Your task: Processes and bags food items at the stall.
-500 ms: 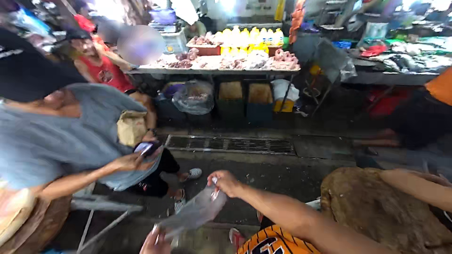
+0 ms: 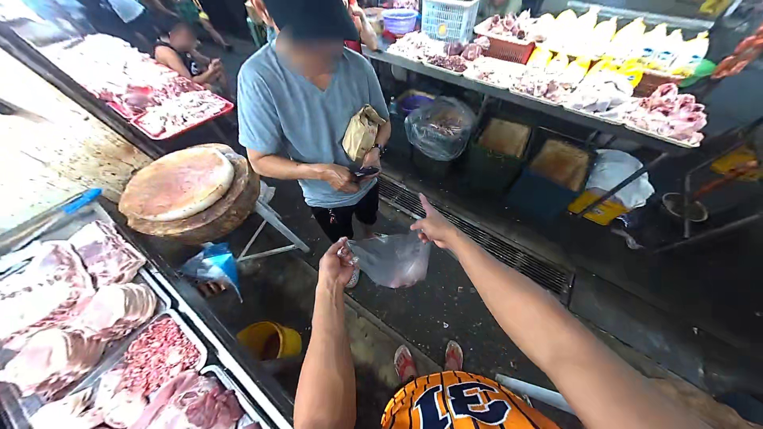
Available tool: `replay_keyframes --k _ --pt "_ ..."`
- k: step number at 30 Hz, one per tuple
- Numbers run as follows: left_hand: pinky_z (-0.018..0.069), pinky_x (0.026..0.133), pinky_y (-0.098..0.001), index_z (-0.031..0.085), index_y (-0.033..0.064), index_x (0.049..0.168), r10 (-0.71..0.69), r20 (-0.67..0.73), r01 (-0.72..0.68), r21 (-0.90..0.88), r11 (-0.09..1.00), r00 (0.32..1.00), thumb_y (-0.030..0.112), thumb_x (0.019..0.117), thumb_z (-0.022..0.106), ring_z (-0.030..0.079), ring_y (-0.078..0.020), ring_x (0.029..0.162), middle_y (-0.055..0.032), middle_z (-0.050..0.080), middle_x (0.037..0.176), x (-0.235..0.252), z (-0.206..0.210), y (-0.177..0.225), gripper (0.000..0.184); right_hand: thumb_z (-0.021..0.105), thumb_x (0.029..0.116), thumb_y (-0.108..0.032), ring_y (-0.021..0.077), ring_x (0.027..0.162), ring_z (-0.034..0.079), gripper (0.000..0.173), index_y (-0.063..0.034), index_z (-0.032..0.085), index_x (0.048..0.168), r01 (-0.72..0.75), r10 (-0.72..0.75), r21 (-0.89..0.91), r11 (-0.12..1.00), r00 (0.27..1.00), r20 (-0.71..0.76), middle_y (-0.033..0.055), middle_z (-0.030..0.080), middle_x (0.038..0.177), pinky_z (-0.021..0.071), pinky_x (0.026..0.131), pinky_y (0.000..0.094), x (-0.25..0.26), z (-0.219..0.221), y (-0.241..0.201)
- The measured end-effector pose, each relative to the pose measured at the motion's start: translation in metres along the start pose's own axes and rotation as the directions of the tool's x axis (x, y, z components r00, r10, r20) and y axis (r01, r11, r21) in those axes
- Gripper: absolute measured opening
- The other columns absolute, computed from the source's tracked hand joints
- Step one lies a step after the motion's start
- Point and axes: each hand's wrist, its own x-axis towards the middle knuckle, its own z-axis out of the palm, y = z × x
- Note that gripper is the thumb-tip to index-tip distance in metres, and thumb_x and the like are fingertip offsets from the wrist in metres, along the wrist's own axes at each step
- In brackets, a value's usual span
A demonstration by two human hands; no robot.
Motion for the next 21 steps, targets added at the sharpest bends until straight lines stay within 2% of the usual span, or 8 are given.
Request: replay_keyframes --k 3,6,7,9,10,12,15,21 --pt "0.0457 0.046 -0.0238 0.063 0.0112 0.097 0.027 0.033 -0.027 0.014 1.0 0.999 0.023 0.1039 0.049 0.044 -0.0079 0.045 0.004 0.047 0.059 -0.009 0.008 0.013 0.02 0.065 0.0956 -0.015 0.023 0.065 0.057 0.095 -0.0461 0.005 0.163 0.081 -0.055 -0.218 0.973 0.991 0.123 0.0236 0.058 0.128 0.0519 0.058 0.0389 0.008 0.005 -0.03" --pt "0.0463 0.048 -0.024 0.063 0.0107 0.104 0.032 0.055 -0.035 0.059 0.998 0.998 0.026 0.1066 0.044 0.045 -0.0081 0.048 0.0042 0.047 0.062 -0.026 -0.004 0.018 0.025 0.063 0.0962 -0.019 0.0199 0.059 0.052 0.09 -0.0464 0.009 0.163 0.171 -0.145 -0.211 0.963 0.981 0.133 0.0186 0.062 0.1 0.0478 0.055 0.0368 0.007 0.007 -0.006" --pt "0.0457 0.048 -0.0241 0.064 0.0103 0.105 0.027 0.039 -0.03 0.074 0.997 0.999 0.026 0.1065 0.043 0.045 -0.0084 0.048 0.0041 0.047 0.062 -0.028 -0.011 0.019 0.026 0.062 0.0983 -0.019 0.0195 0.062 0.053 0.086 -0.0425 0.011 0.163 0.168 -0.143 -0.197 0.966 0.981 0.135 0.016 0.062 0.095 0.049 0.059 0.0375 0.004 0.005 0.003" --pt "0.0445 0.046 -0.0243 0.064 0.0079 0.104 0.006 -0.002 -0.006 0.071 0.997 1.0 0.023 0.1055 0.043 0.044 -0.0087 0.047 0.0034 0.046 0.061 -0.029 -0.025 0.015 0.026 0.06 0.0978 -0.012 0.0177 0.063 0.057 0.071 -0.0309 0.031 0.161 0.129 -0.121 -0.102 0.986 0.989 0.082 0.0144 0.065 0.094 0.0524 0.062 0.0363 0.001 0.001 0.028" --pt "0.0447 0.046 -0.024 0.063 0.0074 0.104 -0.01 -0.014 0.011 0.062 0.998 1.0 0.023 0.1055 0.042 0.045 -0.0086 0.047 0.0033 0.047 0.061 -0.03 -0.032 0.011 0.026 0.058 0.0972 -0.008 0.0163 0.063 0.057 0.061 -0.0223 0.044 0.154 0.095 -0.094 -0.021 0.995 0.995 0.037 0.0146 0.066 0.099 0.0533 0.061 0.0346 0.0 -0.001 0.041" --pt "0.0449 0.046 -0.0238 0.063 0.0077 0.103 -0.041 -0.027 0.042 0.047 0.998 0.999 0.022 0.1053 0.042 0.045 -0.0084 0.047 0.0036 0.047 0.061 -0.032 -0.039 0.005 0.026 0.054 0.0971 -0.002 0.0153 0.063 0.057 0.044 -0.007 0.055 0.141 0.012 -0.008 0.119 0.993 1.0 -0.028 0.0128 0.063 0.102 0.0538 0.06 0.0332 -0.001 0.001 0.059" --pt "0.0439 0.046 -0.0237 0.063 0.0081 0.099 -0.033 -0.065 0.036 0.048 0.998 0.997 0.022 0.1052 0.043 0.045 -0.0087 0.047 0.0029 0.048 0.062 -0.034 -0.039 0.001 0.025 0.054 0.0965 -0.001 0.0149 0.061 0.056 0.039 -0.0023 0.057 0.135 -0.051 0.063 0.202 0.978 0.997 -0.054 0.0103 0.062 0.093 0.0536 0.059 0.0323 -0.001 0.007 0.07" --pt "0.0431 0.045 -0.0241 0.064 0.0075 0.096 -0.012 -0.117 0.022 0.085 0.996 0.993 0.02 0.103 0.05 0.045 -0.0104 0.048 0.0008 0.048 0.062 -0.041 -0.025 0.006 0.02 0.053 0.0977 -0.001 0.0141 0.057 0.056 0.033 -0.0005 0.059 0.13 -0.041 0.053 0.173 0.984 0.996 -0.067 0.009 0.061 0.086 0.054 0.056 0.0304 0.003 0.007 0.061"
